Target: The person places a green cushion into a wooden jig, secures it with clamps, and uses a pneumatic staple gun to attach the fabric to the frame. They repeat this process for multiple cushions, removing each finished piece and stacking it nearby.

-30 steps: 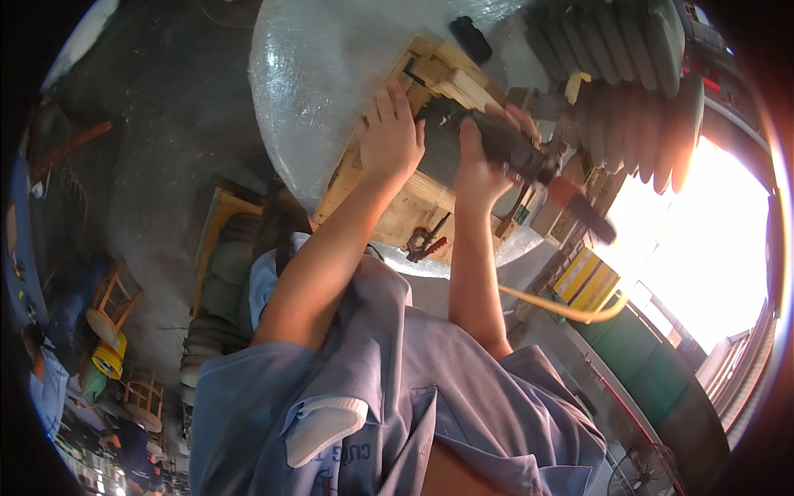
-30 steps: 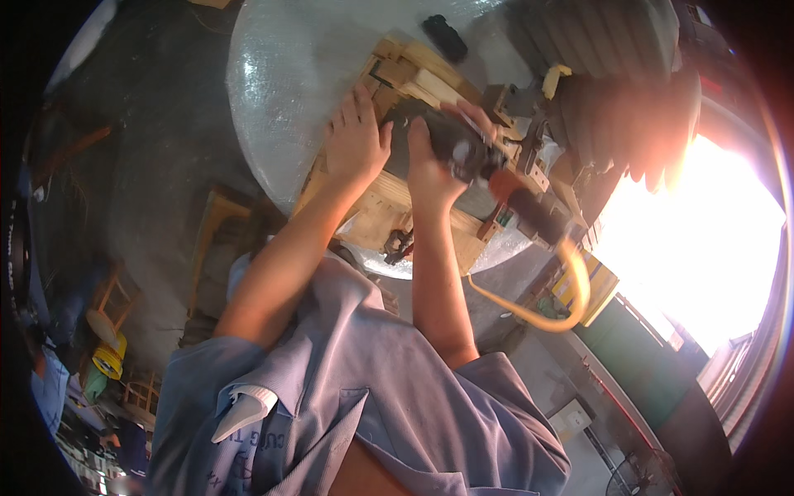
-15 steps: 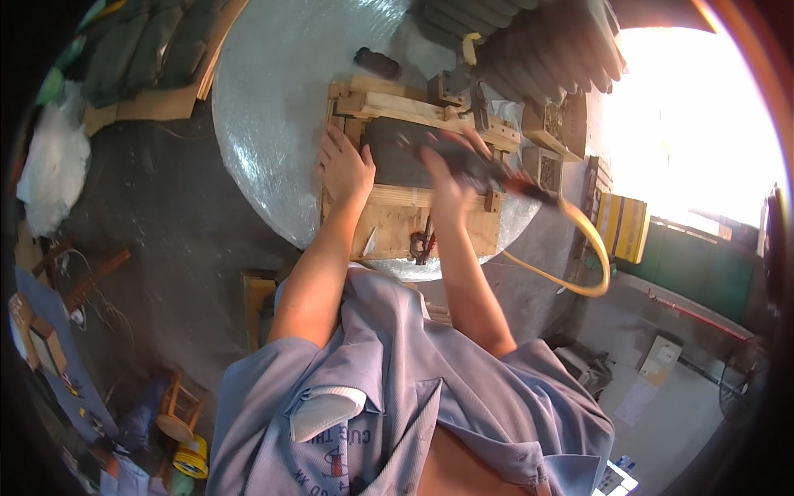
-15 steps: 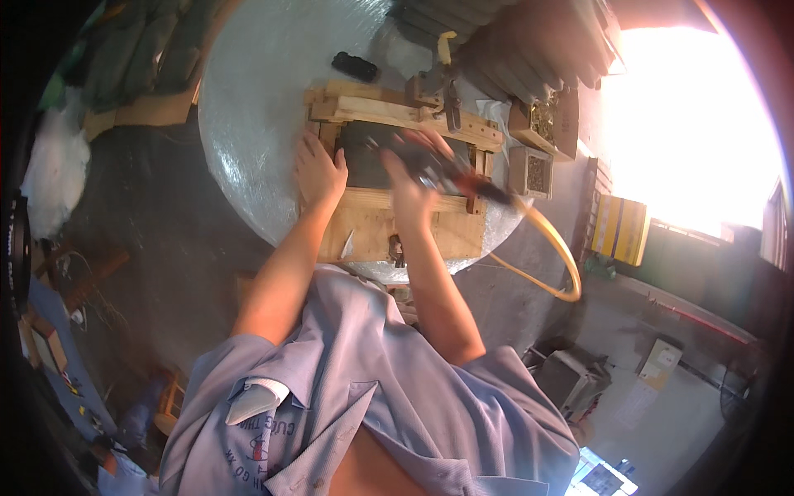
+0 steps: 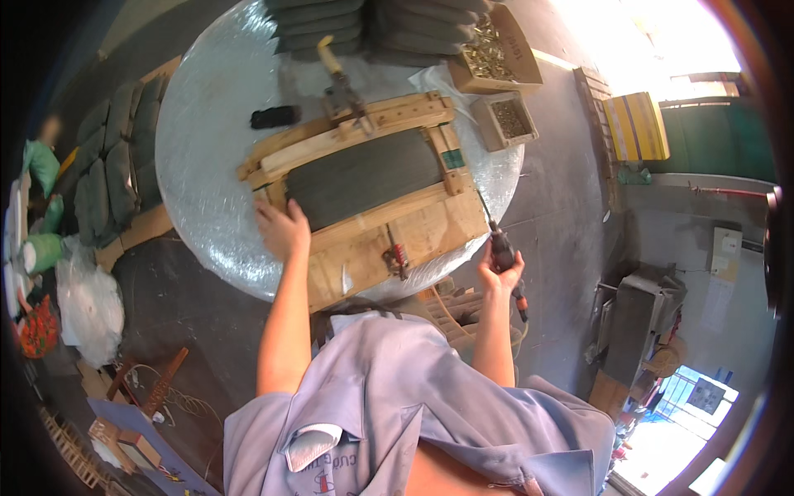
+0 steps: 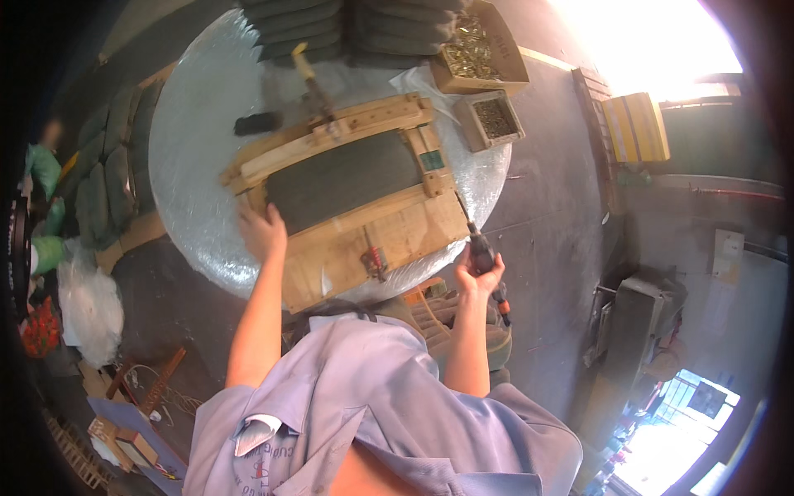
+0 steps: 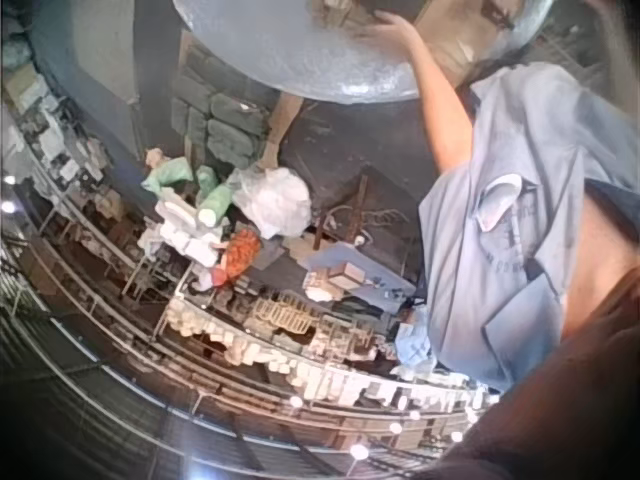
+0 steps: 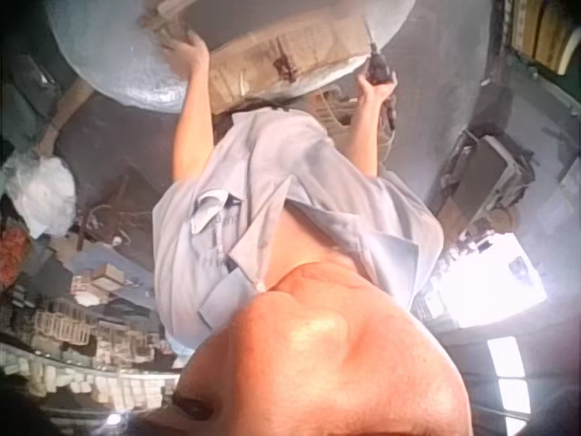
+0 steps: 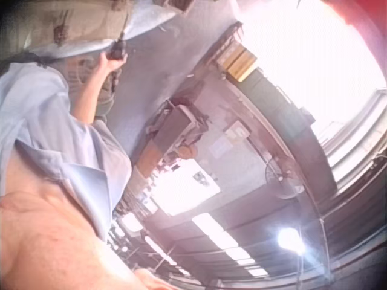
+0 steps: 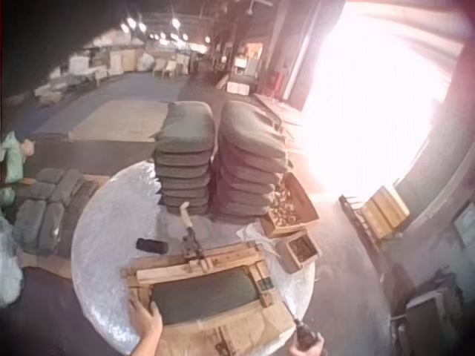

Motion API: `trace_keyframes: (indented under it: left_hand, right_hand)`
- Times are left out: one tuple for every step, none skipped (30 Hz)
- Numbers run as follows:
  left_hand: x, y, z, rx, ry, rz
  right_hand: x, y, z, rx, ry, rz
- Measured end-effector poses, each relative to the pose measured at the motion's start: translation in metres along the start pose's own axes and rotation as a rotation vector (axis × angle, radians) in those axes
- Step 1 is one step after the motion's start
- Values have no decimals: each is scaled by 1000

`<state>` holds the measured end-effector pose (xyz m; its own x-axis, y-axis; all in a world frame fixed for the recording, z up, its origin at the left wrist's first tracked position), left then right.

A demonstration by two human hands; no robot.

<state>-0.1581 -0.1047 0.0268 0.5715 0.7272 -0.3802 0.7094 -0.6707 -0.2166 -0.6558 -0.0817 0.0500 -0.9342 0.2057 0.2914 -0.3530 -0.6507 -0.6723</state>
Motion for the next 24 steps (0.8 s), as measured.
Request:
trace_keyframes:
  left_hand:
    - [6,1,4,-38,-3,20]
    - [12,5,9,-80,-5,34]
    - [7,4,5,-61,-26,23]
    - [3,2,5,-55,-14,25]
    - [3,4,5,-61,-2,14]
    - [0,5,4,-63,8,6]
    - [-5,4,0,-66,-5,3]
    - [-6,4,1,-70,12,3]
    - [-9,4,3,-73,30,5]
    - [-8,7,4,-85,47,2]
    - [-6,8,6,-106,33,10]
    - [-11,8,6,-87,51,-22]
    - [-13,8,5,-102,50,-18]
    - [-15,7,6,-112,45,-14]
    - [-14,5,6,-141,41,2]
    - [-10,3,10,-162,37,19]
    - [-6,4,14,-186,32,38]
    - [-3,8,12,-220,29,57]
    - [0,6,13,-217,-12,51]
    - [-1,4,12,-229,-49,35]
    - [0,1,12,-257,-3,34]
    - [-6,1,3,-276,-65,49]
    - [-12,1,-6,-247,-133,-6]
    - [-19,-1,-21,-228,-161,-5]
  right_hand:
    - [-12,19,13,-45,40,-25]
    - [-29,31,35,-65,30,16]
    - [-35,58,41,-63,34,62]
    - [-43,89,50,-175,153,69]
    - [-57,113,63,-170,161,108]
    - [-70,136,75,-165,171,140]
    - [-83,159,88,-161,182,174]
    - [-95,176,99,-145,157,204]
    - [-104,191,110,-132,139,227]
    - [-109,209,117,-90,120,270]
    - [-111,218,124,-77,32,281]
    - [-109,223,124,47,52,404]
    - [-110,225,126,61,-13,424]
    - [-111,224,131,78,-83,440]
    - [-113,216,140,73,-95,449]
    - [-116,205,147,68,-111,462]
    - [-113,203,150,65,-100,509]
    - [-105,216,140,191,-168,540]
    - [-114,197,154,278,-385,446]
    - [-126,172,174,418,-656,286]
    - [-144,144,197,519,-774,229]
    - [-163,116,221,572,-891,241]
    - [-181,106,236,731,-969,319]
    - [-205,107,251,913,-1029,379]
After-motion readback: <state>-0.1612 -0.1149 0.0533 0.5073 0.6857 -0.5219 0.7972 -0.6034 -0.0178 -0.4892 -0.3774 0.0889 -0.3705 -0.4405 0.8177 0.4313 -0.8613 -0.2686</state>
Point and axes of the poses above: each hand's wrist, its own y-axis towards the middle knuckle, its own z-axis out of the palm, x = y × z, the point moved 1 cm from there along y, towards the middle knuckle, and after that the axes turned 8 degrees about x, right-handed, at the moved point
